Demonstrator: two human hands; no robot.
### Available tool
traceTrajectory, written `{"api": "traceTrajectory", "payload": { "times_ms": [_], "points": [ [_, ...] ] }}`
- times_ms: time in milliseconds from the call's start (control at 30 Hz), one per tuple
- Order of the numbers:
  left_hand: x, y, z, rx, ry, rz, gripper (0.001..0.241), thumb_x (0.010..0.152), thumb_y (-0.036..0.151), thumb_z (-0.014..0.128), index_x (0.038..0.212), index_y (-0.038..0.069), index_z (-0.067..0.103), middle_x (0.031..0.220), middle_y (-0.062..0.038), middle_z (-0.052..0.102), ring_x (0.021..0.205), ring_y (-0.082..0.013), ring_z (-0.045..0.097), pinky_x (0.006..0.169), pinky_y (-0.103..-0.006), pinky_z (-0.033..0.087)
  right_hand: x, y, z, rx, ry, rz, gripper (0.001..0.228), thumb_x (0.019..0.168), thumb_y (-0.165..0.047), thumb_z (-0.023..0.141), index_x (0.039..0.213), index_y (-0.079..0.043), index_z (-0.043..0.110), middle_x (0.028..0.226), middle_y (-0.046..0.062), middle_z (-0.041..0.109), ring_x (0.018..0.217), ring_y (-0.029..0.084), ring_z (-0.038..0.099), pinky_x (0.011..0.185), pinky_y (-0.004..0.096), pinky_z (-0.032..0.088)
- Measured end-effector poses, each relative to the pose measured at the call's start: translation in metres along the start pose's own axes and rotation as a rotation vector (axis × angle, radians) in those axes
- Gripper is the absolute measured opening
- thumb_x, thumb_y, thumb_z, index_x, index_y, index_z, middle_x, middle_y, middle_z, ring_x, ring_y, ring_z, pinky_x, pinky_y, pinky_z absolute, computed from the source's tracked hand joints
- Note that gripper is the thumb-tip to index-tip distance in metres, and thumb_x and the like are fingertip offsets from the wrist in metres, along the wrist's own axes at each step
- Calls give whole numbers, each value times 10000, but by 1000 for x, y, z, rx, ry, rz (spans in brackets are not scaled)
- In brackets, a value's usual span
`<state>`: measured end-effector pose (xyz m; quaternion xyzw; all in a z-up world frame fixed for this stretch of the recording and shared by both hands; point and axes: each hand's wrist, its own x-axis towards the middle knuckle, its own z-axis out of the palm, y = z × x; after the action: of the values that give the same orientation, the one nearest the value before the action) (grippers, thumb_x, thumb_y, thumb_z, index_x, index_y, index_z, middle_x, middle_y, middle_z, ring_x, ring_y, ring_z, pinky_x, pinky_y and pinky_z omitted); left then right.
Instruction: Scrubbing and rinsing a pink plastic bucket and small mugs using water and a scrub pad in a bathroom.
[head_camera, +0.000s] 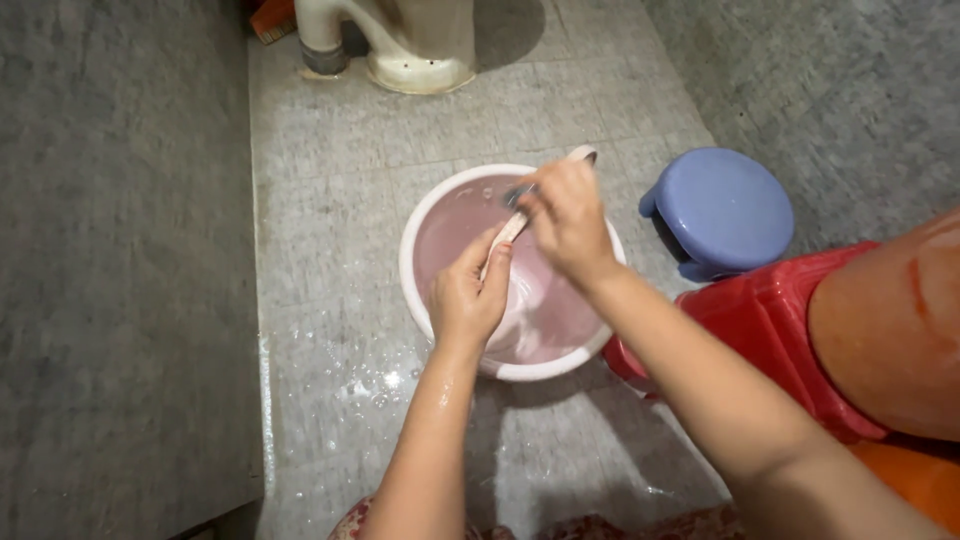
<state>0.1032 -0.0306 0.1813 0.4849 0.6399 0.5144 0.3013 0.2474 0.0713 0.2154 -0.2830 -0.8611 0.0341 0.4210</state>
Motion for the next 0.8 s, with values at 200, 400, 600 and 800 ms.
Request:
{"api": "traceTrajectory", "payload": {
  "times_ms": [200,400,600,800],
  "points": [
    [-2,13,-3,29,-18,-57,371,932,371,638,1286,304,726,765,-114,752,604,-236,687,620,-371,523,-4,88,2,-103,78,338,46,973,-97,693,998,-63,712,970,154,643,961,339,600,864,443,460],
    [-1,-3,10,21,110,116,290,942,375,669,1193,266,764,873,-86,787,745,-235,745,662,-361,561,-13,-25,1,-137,44,20,75,870,-40,683,941,-46,658,977,141,616,988,380,579,898,482,443],
    [-5,9,3,-17,24,-43,302,909,370,672,1172,257,768,820,-117,770,693,-262,763,667,-390,565,-13,51,-1,-135,76,74,73,917,-18,671,988,-13,653,1002,173,601,970,386,570,870,472,450],
    [-7,9,5,-19,28,-38,290,893,369,678,1135,252,790,769,-121,754,672,-261,754,666,-385,570,-24,64,3,-143,192,349,43,965,-43,666,979,-3,667,987,199,606,898,378,609,760,480,490]
  ]
}}
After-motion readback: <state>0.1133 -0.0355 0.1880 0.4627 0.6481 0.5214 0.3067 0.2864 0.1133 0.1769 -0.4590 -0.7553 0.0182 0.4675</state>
